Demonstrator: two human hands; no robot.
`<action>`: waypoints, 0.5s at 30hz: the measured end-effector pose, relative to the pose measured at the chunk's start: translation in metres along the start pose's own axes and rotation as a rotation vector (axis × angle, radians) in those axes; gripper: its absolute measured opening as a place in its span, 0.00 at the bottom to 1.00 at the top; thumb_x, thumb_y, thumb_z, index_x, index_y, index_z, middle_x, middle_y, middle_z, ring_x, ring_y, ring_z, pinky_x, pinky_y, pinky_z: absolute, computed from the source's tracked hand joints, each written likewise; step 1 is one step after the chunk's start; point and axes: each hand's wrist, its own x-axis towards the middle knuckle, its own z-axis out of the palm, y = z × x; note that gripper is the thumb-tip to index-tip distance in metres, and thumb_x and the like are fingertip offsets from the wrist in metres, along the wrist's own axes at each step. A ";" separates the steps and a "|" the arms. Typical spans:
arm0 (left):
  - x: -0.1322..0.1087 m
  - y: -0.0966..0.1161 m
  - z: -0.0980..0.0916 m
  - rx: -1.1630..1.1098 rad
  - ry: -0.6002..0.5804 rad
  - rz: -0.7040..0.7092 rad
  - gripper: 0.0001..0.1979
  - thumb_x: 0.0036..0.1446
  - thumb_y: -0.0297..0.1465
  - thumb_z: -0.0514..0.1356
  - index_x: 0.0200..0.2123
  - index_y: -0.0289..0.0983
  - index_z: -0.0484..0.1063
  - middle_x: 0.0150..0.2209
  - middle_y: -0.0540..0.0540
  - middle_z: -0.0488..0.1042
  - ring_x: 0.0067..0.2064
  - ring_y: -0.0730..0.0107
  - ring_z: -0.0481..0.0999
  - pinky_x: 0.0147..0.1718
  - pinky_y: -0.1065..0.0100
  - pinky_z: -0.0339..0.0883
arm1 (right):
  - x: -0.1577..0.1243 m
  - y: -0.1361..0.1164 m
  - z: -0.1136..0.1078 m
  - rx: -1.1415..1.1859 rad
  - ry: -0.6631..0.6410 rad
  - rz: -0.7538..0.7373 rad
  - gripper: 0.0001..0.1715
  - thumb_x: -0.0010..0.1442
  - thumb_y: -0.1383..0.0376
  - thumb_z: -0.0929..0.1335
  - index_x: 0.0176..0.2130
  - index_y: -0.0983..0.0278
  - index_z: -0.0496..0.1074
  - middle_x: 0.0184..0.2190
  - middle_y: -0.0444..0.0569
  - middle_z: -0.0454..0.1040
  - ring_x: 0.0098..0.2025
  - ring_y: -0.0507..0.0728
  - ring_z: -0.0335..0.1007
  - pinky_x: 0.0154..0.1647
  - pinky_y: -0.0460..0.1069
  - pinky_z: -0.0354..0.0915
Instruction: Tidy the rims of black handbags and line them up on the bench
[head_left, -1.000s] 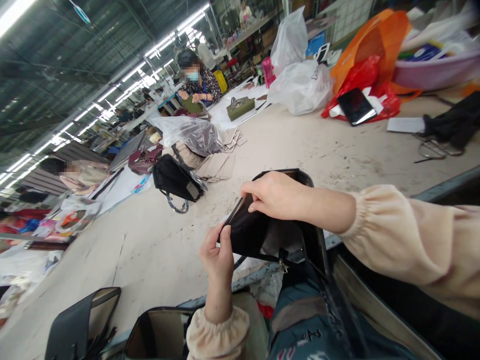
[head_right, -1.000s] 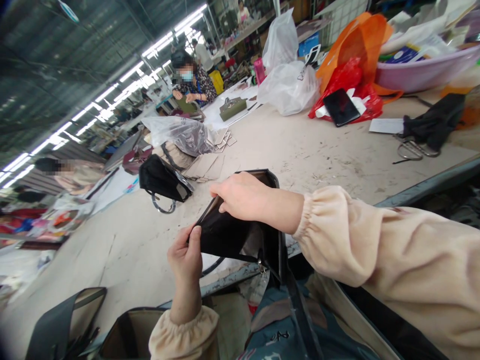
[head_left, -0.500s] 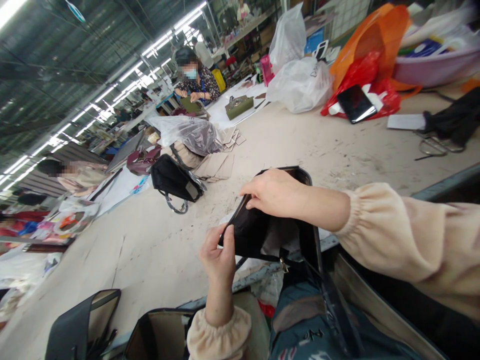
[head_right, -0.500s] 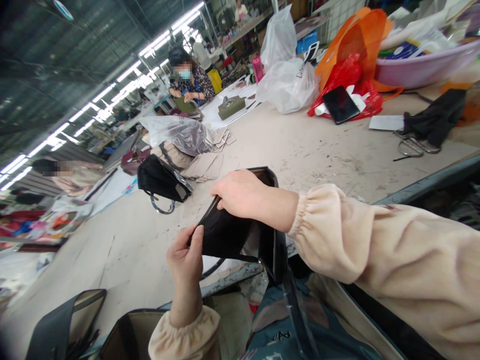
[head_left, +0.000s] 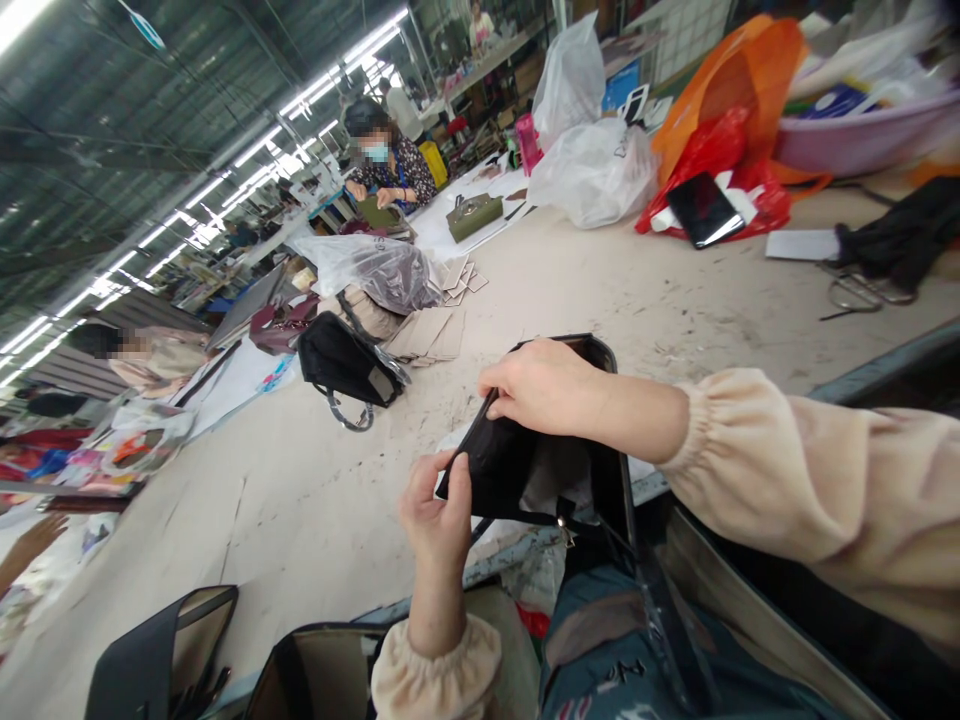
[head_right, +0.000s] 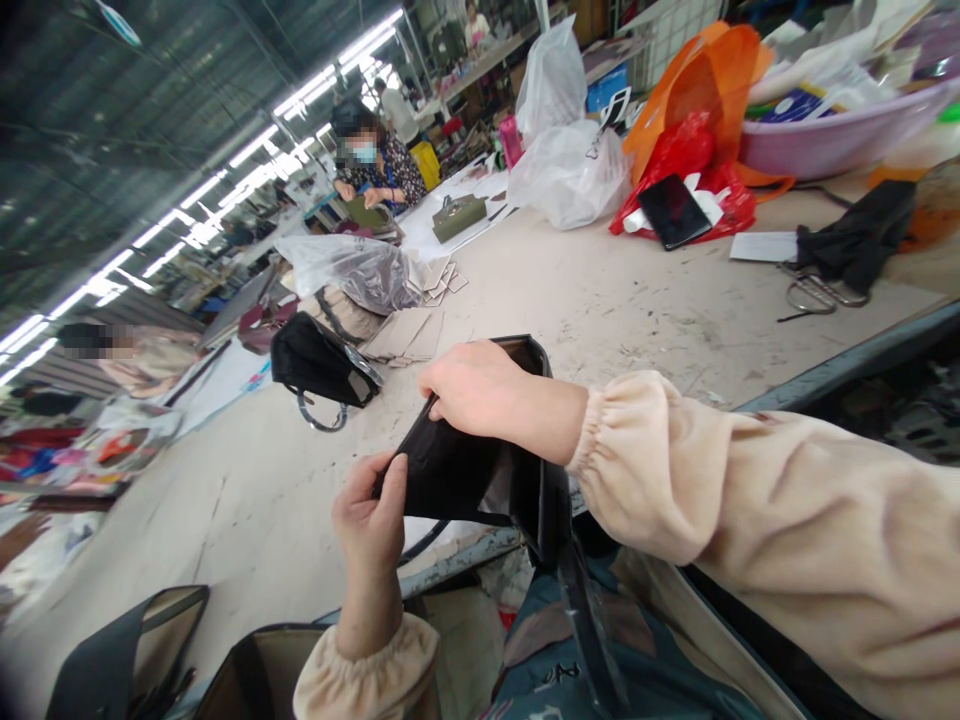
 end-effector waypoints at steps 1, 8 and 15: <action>0.001 0.000 0.000 0.001 -0.005 -0.008 0.08 0.55 0.35 0.59 0.30 0.36 0.75 0.27 0.49 0.74 0.31 0.70 0.72 0.34 0.69 0.65 | 0.000 0.000 0.000 0.001 -0.002 0.000 0.11 0.56 0.58 0.67 0.38 0.56 0.76 0.33 0.45 0.79 0.36 0.57 0.74 0.31 0.48 0.58; 0.005 0.001 0.001 0.015 -0.051 0.042 0.08 0.56 0.33 0.59 0.33 0.36 0.77 0.28 0.49 0.72 0.31 0.71 0.71 0.33 0.71 0.63 | 0.000 -0.002 -0.005 0.014 -0.035 0.009 0.11 0.56 0.60 0.66 0.38 0.57 0.77 0.34 0.46 0.80 0.36 0.57 0.74 0.31 0.48 0.58; 0.018 0.009 -0.006 -0.006 -0.178 0.020 0.10 0.55 0.36 0.60 0.32 0.37 0.78 0.27 0.49 0.73 0.30 0.70 0.71 0.32 0.70 0.64 | 0.002 -0.001 -0.003 0.029 -0.038 0.016 0.12 0.56 0.59 0.67 0.38 0.56 0.78 0.34 0.46 0.80 0.36 0.57 0.74 0.30 0.47 0.58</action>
